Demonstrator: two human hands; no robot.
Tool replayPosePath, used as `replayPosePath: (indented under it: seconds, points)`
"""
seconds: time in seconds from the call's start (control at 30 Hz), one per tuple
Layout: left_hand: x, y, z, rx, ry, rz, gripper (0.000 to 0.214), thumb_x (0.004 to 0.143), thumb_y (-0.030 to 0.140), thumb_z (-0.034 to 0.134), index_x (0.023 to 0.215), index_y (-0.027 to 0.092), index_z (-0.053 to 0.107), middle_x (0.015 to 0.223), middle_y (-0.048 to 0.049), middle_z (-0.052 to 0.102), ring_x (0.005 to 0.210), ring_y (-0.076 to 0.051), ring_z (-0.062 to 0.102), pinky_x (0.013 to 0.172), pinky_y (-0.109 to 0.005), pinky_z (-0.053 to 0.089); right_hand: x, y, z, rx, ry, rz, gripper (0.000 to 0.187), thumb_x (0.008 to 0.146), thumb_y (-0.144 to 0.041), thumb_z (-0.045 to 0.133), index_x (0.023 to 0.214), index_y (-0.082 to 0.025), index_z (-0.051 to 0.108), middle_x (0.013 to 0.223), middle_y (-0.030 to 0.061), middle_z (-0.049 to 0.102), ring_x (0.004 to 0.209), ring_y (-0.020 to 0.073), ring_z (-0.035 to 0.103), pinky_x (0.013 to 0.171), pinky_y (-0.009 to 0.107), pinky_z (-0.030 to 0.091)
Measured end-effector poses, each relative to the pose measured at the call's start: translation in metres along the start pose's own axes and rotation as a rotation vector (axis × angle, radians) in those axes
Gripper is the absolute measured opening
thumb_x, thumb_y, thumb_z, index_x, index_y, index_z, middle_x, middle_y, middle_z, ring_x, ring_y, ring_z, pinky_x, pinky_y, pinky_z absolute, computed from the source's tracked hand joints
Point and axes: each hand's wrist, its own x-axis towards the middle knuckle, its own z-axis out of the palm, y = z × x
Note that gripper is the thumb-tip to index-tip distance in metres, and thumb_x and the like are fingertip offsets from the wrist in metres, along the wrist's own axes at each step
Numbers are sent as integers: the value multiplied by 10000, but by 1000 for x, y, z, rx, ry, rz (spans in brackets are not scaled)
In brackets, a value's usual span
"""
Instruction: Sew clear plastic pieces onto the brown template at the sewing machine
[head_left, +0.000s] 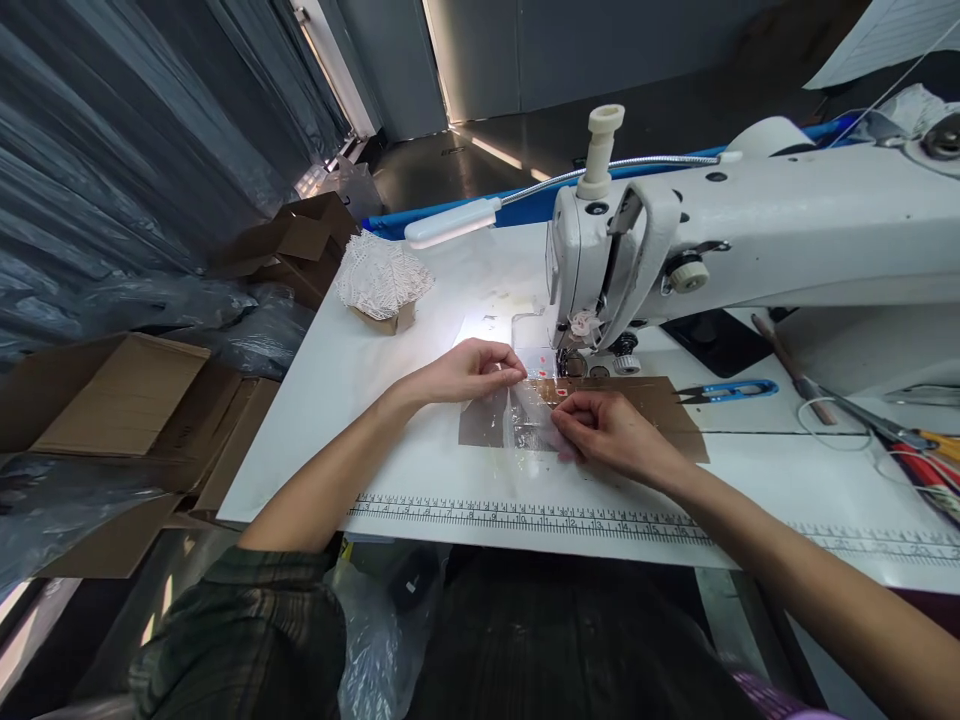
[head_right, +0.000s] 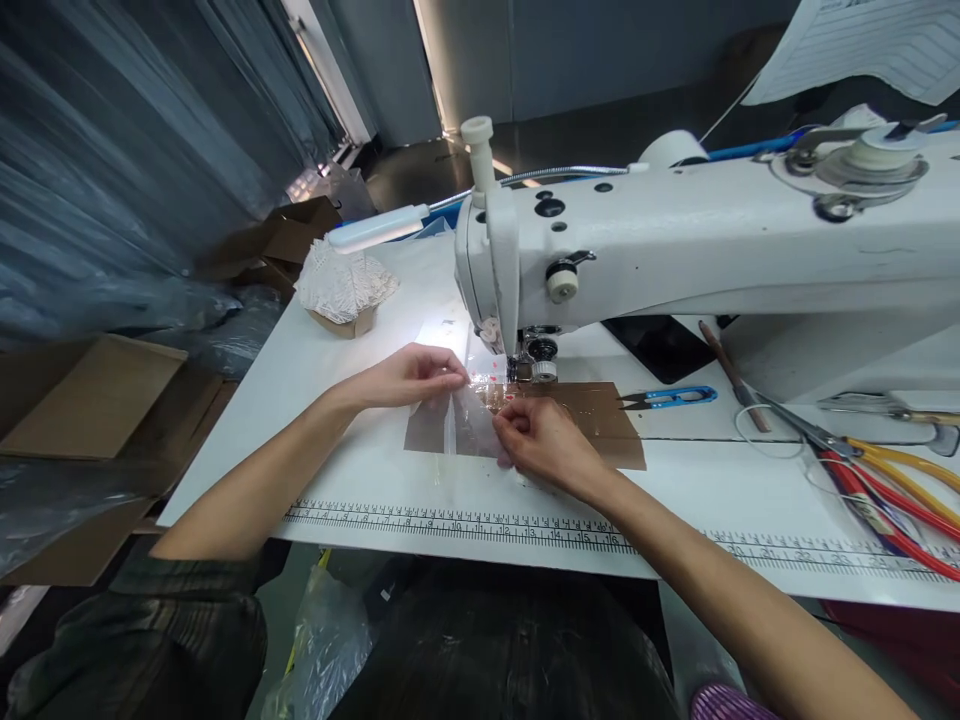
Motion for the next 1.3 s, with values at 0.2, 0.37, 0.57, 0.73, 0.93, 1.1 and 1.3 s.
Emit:
replayPosePath:
  seconds: [0.2, 0.37, 0.57, 0.73, 0.93, 1.1, 1.3]
  points:
    - [64, -4, -4, 587, -28, 132, 166, 866, 287, 628, 962, 183, 716, 893, -25, 708, 797, -165, 634, 711, -259, 476, 6, 0, 5, -765, 343, -144, 231, 923, -324, 479, 1039, -197, 633, 961, 103, 692, 736, 216, 623, 508, 287, 290]
    - [65, -19, -2, 824, 260, 333, 241, 841, 301, 676, 1036, 161, 674, 1048, -94, 647, 912, -217, 609, 776, -319, 486, 8, 13, 6, -787, 355, -209, 320, 969, -335, 394, 1146, -236, 641, 1074, 107, 661, 872, 233, 617, 552, 295, 356]
    - [3, -19, 27, 816, 204, 686, 246, 924, 399, 565, 919, 167, 645, 964, -62, 659, 775, -153, 595, 695, -298, 492, 8, 18, 0, -781, 316, -248, 388, 947, -240, 369, 1243, -223, 620, 1077, 114, 649, 887, 245, 619, 621, 322, 438]
    - [-9, -25, 50, 875, 196, 739, 151, 948, 186, 507, 869, 161, 633, 907, -52, 686, 758, -143, 609, 667, -271, 490, 8, 19, -6, -756, 298, -277, 399, 931, -213, 390, 1244, -210, 638, 1026, 115, 654, 819, 231, 619, 697, 349, 483]
    - [3, -30, 55, 815, 231, 752, 166, 956, 256, 516, 959, 164, 654, 916, -72, 681, 807, -158, 609, 741, -310, 514, 10, 21, -12, -729, 267, -320, 394, 911, -209, 425, 1234, -202, 650, 1039, 121, 657, 849, 242, 625, 748, 367, 503]
    - [2, -30, 55, 762, 289, 712, 152, 939, 226, 529, 904, 192, 673, 949, -61, 692, 786, -152, 596, 710, -316, 480, 15, 23, -27, -621, 195, -385, 368, 909, -210, 433, 1169, -220, 693, 983, 100, 680, 812, 214, 632, 736, 338, 504]
    - [2, -31, 56, 756, 255, 638, 180, 943, 214, 499, 880, 201, 667, 1013, -46, 707, 809, -150, 598, 735, -328, 457, 10, 35, -36, -571, 203, -404, 372, 919, -252, 462, 1231, -255, 664, 1052, 86, 682, 828, 203, 637, 743, 338, 502]
